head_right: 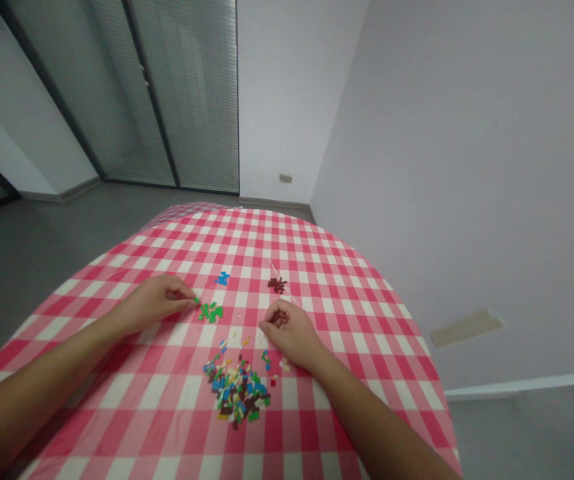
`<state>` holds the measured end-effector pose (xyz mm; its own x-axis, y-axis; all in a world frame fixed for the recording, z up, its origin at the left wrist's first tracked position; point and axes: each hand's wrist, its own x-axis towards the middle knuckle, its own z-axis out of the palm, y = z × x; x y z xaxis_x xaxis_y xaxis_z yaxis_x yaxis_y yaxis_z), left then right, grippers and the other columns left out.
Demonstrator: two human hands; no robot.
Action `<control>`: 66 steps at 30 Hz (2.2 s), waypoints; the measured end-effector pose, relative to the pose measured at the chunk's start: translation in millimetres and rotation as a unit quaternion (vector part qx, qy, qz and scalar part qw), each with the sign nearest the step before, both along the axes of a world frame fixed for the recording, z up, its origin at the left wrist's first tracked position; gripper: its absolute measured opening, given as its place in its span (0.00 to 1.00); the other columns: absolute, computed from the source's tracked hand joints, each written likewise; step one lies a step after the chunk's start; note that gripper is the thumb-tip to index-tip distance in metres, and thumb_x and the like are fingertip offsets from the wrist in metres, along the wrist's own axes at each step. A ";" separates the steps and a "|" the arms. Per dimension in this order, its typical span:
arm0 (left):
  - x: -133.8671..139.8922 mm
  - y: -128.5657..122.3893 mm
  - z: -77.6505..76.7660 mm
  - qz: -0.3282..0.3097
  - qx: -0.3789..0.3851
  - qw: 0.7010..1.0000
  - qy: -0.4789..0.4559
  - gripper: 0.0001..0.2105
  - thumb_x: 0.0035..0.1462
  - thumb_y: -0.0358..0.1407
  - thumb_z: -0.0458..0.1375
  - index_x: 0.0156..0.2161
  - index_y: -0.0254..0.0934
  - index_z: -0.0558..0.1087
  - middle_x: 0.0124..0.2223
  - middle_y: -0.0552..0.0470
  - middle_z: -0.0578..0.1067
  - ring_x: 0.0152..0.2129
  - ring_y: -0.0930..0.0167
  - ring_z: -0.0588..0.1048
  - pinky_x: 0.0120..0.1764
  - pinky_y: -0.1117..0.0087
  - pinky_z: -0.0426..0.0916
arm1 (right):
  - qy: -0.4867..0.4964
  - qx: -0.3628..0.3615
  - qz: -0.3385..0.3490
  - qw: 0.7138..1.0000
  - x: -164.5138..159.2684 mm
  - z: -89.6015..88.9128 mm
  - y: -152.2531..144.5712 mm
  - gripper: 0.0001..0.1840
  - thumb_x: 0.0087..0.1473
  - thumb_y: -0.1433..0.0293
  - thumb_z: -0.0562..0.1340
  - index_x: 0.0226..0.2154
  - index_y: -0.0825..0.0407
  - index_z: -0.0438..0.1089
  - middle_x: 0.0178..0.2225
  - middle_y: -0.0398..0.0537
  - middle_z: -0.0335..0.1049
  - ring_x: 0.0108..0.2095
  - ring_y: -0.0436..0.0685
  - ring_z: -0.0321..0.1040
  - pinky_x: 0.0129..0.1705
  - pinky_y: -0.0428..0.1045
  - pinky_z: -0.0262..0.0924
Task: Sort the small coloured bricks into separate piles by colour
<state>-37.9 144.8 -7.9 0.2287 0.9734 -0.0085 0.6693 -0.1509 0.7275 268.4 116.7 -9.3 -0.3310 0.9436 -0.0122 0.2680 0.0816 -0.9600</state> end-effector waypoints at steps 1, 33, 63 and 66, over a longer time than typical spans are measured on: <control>0.5 -0.2 -0.8 -0.005 -0.008 1.000 0.000 0.08 0.52 0.40 0.61 0.29 0.39 0.80 0.32 0.48 0.81 0.28 0.64 0.77 0.33 0.66 0.69 | -0.002 -0.001 0.001 1.000 0.1 -0.1 0.2 0.09 0.48 0.66 0.64 0.26 0.51 0.63 0.21 0.37 0.59 0.22 0.48 0.54 0.24 0.45 0.51; 18.9 -9.2 6.6 -0.019 0.116 0.991 0.063 0.15 0.61 0.41 0.53 0.28 0.40 0.78 0.29 0.48 0.78 0.29 0.65 0.73 0.36 0.64 0.65 | -0.216 0.166 0.284 0.919 18.4 18.0 -2.0 0.15 0.49 0.81 0.60 0.33 0.50 0.79 0.30 0.47 0.73 0.33 0.52 0.68 0.35 0.47 0.61; 86.0 -62.1 0.5 -0.198 0.192 0.961 -0.009 0.08 0.62 0.32 0.56 0.32 0.39 0.75 0.30 0.53 0.76 0.32 0.67 0.70 0.39 0.63 0.61 | -0.123 0.070 0.139 0.980 2.5 15.7 -11.7 0.02 0.48 0.74 0.63 0.26 0.53 0.72 0.24 0.43 0.70 0.24 0.50 0.64 0.26 0.46 0.58; 85.9 -61.9 -3.6 -0.185 0.204 0.961 -0.026 0.05 0.61 0.31 0.57 0.35 0.39 0.76 0.32 0.52 0.76 0.33 0.67 0.71 0.39 0.64 0.61 | 0.012 -0.027 0.063 0.998 -3.3 9.4 -12.6 0.08 0.47 0.68 0.68 0.27 0.52 0.68 0.22 0.41 0.69 0.22 0.49 0.64 0.25 0.45 0.58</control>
